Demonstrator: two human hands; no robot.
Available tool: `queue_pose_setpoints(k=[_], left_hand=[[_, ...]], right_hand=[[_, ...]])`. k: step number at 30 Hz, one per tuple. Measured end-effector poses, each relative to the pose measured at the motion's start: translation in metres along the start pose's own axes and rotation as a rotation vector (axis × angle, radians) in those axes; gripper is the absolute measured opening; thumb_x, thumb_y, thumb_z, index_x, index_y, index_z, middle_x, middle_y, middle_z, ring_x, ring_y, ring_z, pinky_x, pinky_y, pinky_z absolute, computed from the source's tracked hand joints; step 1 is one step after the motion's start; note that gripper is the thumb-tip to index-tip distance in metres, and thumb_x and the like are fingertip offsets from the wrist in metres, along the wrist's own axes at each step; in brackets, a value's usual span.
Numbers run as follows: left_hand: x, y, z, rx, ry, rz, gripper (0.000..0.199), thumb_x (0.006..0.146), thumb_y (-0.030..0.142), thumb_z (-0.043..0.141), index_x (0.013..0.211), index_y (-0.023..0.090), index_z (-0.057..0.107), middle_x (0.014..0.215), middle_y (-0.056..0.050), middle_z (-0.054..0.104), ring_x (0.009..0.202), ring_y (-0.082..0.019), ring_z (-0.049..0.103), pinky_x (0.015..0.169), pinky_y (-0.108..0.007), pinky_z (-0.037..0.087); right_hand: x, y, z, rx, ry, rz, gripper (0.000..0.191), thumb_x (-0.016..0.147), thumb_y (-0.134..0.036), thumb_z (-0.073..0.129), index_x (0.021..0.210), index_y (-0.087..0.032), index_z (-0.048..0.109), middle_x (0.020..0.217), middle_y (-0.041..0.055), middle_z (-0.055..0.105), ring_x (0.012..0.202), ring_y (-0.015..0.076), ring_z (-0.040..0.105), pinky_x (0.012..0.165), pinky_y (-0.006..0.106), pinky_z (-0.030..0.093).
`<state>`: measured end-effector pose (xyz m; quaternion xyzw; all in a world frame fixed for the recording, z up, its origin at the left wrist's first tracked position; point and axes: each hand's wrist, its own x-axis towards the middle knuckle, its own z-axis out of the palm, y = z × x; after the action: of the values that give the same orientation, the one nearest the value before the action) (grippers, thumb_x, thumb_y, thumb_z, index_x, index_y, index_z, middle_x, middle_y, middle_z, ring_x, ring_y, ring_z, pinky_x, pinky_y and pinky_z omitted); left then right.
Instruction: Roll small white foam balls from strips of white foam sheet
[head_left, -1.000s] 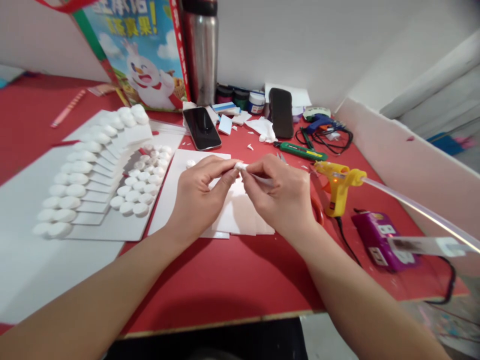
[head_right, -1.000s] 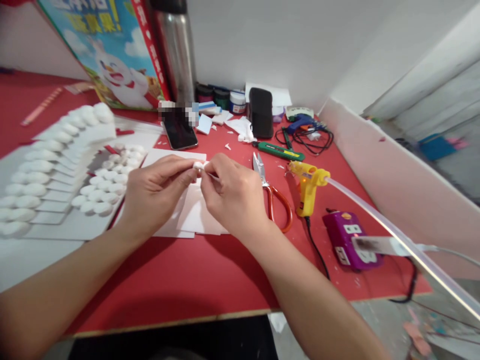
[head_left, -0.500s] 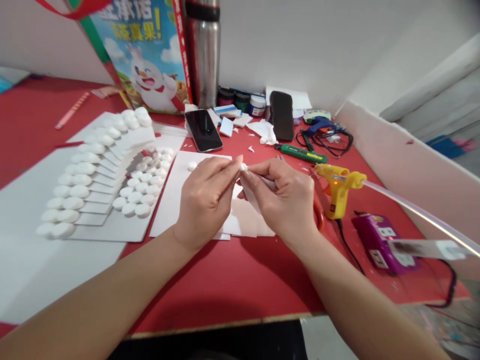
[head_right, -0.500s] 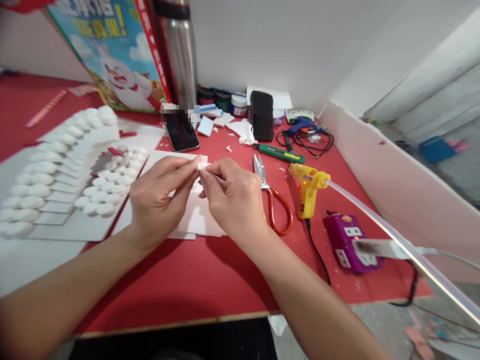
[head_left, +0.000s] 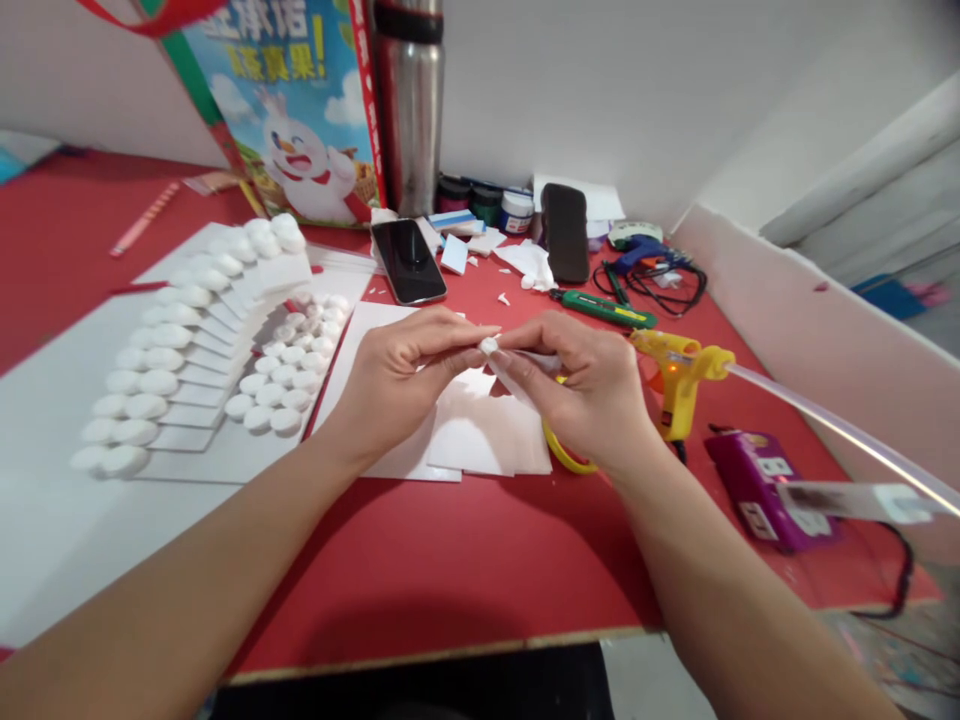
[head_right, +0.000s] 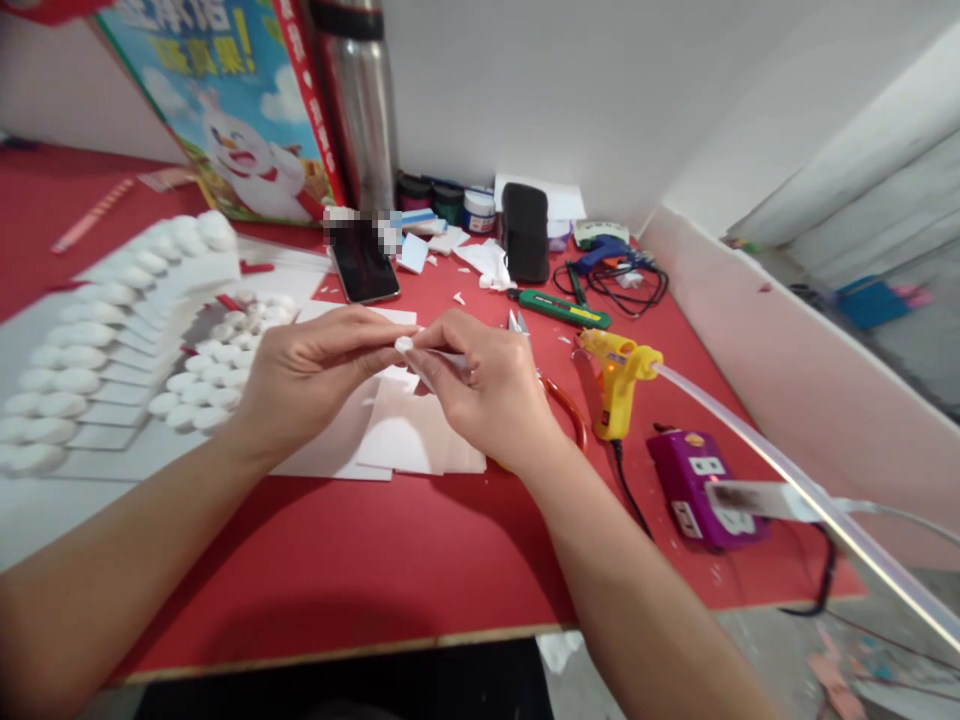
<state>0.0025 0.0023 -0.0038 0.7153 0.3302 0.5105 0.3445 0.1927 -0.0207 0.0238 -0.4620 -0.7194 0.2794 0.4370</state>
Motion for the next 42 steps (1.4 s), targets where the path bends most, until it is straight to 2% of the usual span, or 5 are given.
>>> queue_pose_setpoints(k=[8, 14, 19, 29, 42], left_hand=[[-0.002, 0.005, 0.004, 0.097, -0.020, 0.041, 0.018, 0.098, 0.032, 0.065, 0.103, 0.021, 0.079, 0.102, -0.008, 0.078, 0.095, -0.021, 0.071, 0.089, -0.034, 0.055], [-0.002, 0.001, 0.001, 0.078, -0.026, -0.015, 0.016, 0.098, 0.028, 0.065, 0.106, 0.019, 0.075, 0.102, -0.007, 0.076, 0.094, -0.020, 0.070, 0.090, -0.033, 0.054], [0.000, 0.001, -0.001, 0.110, -0.035, 0.031, 0.015, 0.098, 0.025, 0.062, 0.105, 0.018, 0.074, 0.107, -0.007, 0.075, 0.099, -0.020, 0.069, 0.092, -0.032, 0.051], [0.000, 0.004, 0.001, 0.086, -0.054, -0.003, 0.016, 0.097, 0.027, 0.065, 0.103, 0.017, 0.076, 0.104, -0.007, 0.076, 0.101, -0.020, 0.069, 0.093, -0.029, 0.050], [-0.003, 0.007, 0.005, -0.099, 0.000, -0.220, 0.017, 0.093, 0.030, 0.072, 0.102, 0.017, 0.079, 0.099, -0.005, 0.079, 0.092, -0.018, 0.071, 0.086, -0.028, 0.054]], right_hand=[[-0.001, -0.003, 0.005, -0.018, 0.043, 0.044, 0.016, 0.092, -0.033, 0.073, 0.089, -0.017, 0.071, 0.074, 0.0015, 0.075, 0.063, 0.0147, 0.073, 0.059, 0.025, 0.056], [0.013, 0.005, -0.008, 0.586, -0.147, 0.530, 0.055, 0.095, -0.072, 0.046, 0.084, -0.021, 0.064, 0.064, 0.0054, 0.072, 0.059, 0.0240, 0.073, 0.056, 0.037, 0.061], [0.019, 0.007, -0.008, 0.837, -0.380, 0.774, 0.050, 0.104, -0.052, 0.036, 0.093, -0.014, 0.067, 0.082, 0.0161, 0.077, 0.068, 0.0265, 0.075, 0.066, 0.043, 0.063], [0.012, -0.002, -0.009, 0.951, -0.294, 0.710, 0.016, 0.095, -0.033, 0.066, 0.092, -0.018, 0.060, 0.071, -0.0021, 0.053, 0.054, 0.0067, 0.040, 0.051, 0.019, 0.035], [0.009, -0.009, -0.006, 0.313, -0.187, 0.481, 0.025, 0.089, -0.038, 0.074, 0.094, -0.017, 0.062, 0.076, -0.0032, 0.055, 0.066, 0.0095, 0.050, 0.061, 0.024, 0.043]])
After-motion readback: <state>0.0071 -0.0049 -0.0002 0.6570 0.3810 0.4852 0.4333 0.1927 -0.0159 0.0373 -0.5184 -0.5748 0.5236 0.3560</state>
